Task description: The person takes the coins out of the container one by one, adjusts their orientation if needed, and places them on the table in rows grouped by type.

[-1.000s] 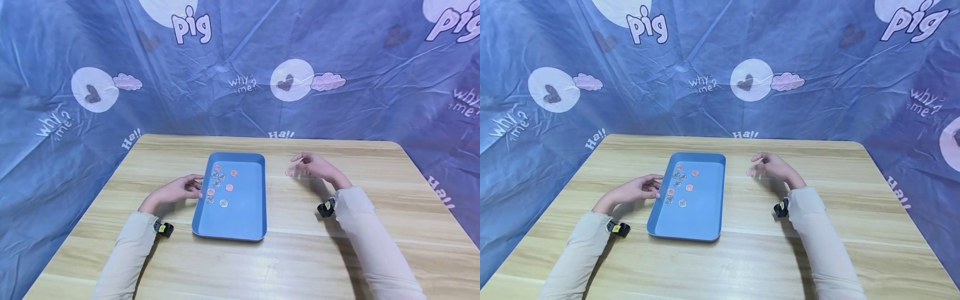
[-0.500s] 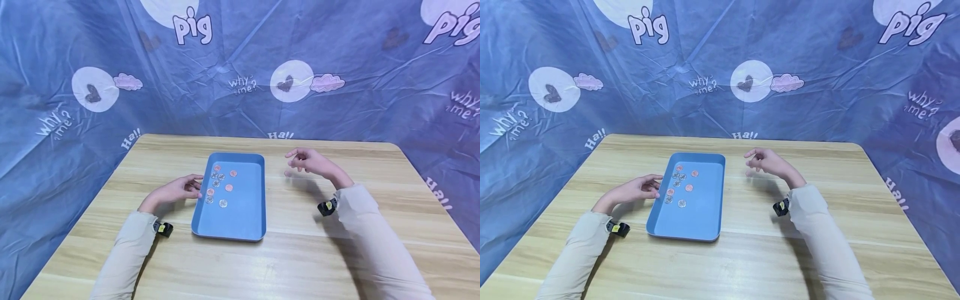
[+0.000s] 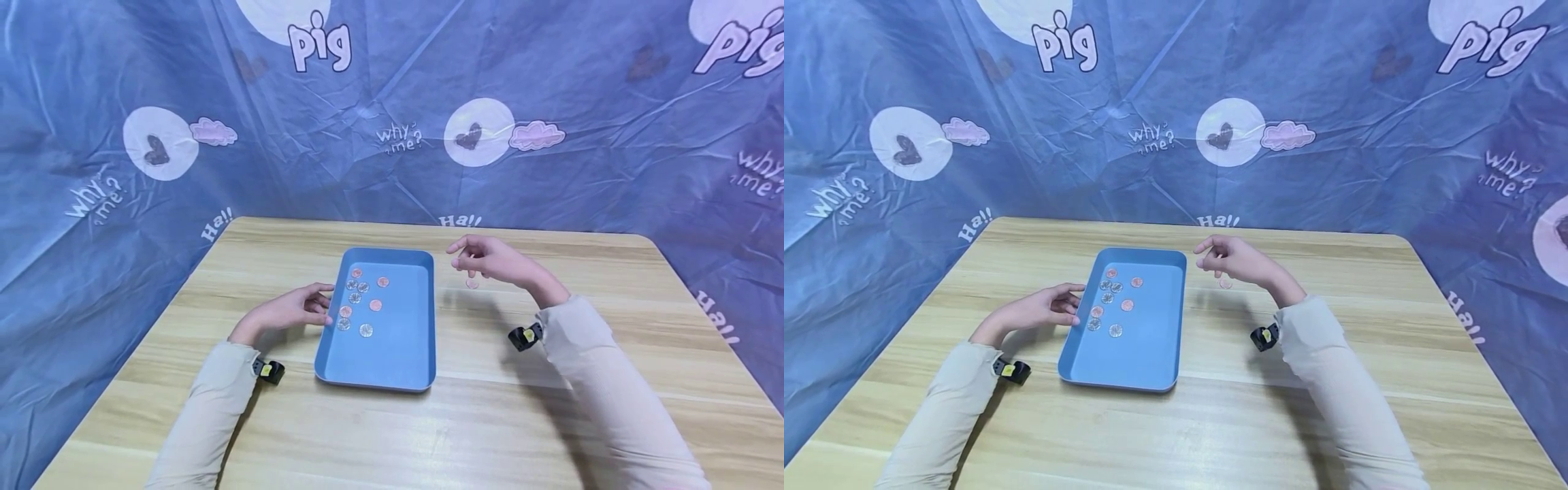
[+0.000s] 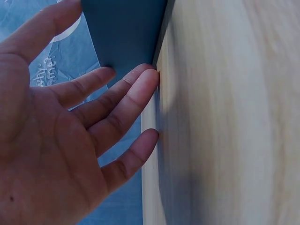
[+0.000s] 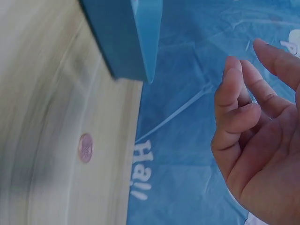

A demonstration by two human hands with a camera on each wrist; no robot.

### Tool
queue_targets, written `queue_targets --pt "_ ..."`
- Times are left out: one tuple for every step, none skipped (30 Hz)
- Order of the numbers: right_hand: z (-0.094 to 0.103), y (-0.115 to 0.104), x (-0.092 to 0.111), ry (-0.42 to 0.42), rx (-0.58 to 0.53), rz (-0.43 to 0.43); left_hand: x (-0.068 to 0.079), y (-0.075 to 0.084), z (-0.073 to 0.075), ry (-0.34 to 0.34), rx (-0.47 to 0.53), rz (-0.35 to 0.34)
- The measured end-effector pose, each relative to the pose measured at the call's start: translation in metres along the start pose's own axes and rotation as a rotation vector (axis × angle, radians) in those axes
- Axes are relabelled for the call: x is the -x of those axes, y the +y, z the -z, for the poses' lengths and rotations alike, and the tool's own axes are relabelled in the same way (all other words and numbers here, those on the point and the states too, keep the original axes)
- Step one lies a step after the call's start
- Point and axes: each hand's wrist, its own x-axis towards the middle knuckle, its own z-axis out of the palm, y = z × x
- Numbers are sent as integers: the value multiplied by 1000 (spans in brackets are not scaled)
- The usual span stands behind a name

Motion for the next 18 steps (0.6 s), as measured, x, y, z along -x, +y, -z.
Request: queue_targets --pt "-1 -2 0 -2 4 8 0 0 0 0 1 0" --pt "-2 -5 -1 -3 7 14 0 0 0 -1 2 1" --pt "-3 -7 -1 -4 7 17 0 1 -1 0 4 3" --pt "-4 -9 -2 -8 1 18 0 1 -1 0 5 4" --pt "-4 -11 -2 -13 -7 19 0 2 -1 -1 7 5" --pt "-6 -14 -3 -18 -18 20 0 2 -1 -2 9 6" --pt "-7 -16 -3 -25 -25 19 0 2 -1 -2 8 6" --pt "-8 -18 -4 -34 -30 21 0 2 -1 -2 9 7" --pt "-9 -19 -4 -42 -35 23 1 3 -1 -3 11 7" --pt "-11 -21 -4 -50 -35 26 1 3 -1 -3 10 6" --pt "-12 -23 -5 -55 -31 31 1 3 -1 -3 10 5" --pt "-14 -25 -5 -59 -25 38 1 3 -1 -2 10 4" --pt "-15 -27 -5 -64 -22 42 1 3 -1 -2 9 3" --pt "-17 -29 -6 -68 -19 50 1 3 -1 -2 9 2" --pt "-19 -31 -6 -69 -16 56 1 3 -1 -2 7 1" --pt "-20 -33 -6 -70 -9 65 1 3 -1 -1 8 0" --pt "-22 -35 -6 -69 1 76 1 3 -1 1 9 -1" --pt "-24 -37 -7 -68 10 86 1 3 -1 2 10 -2"
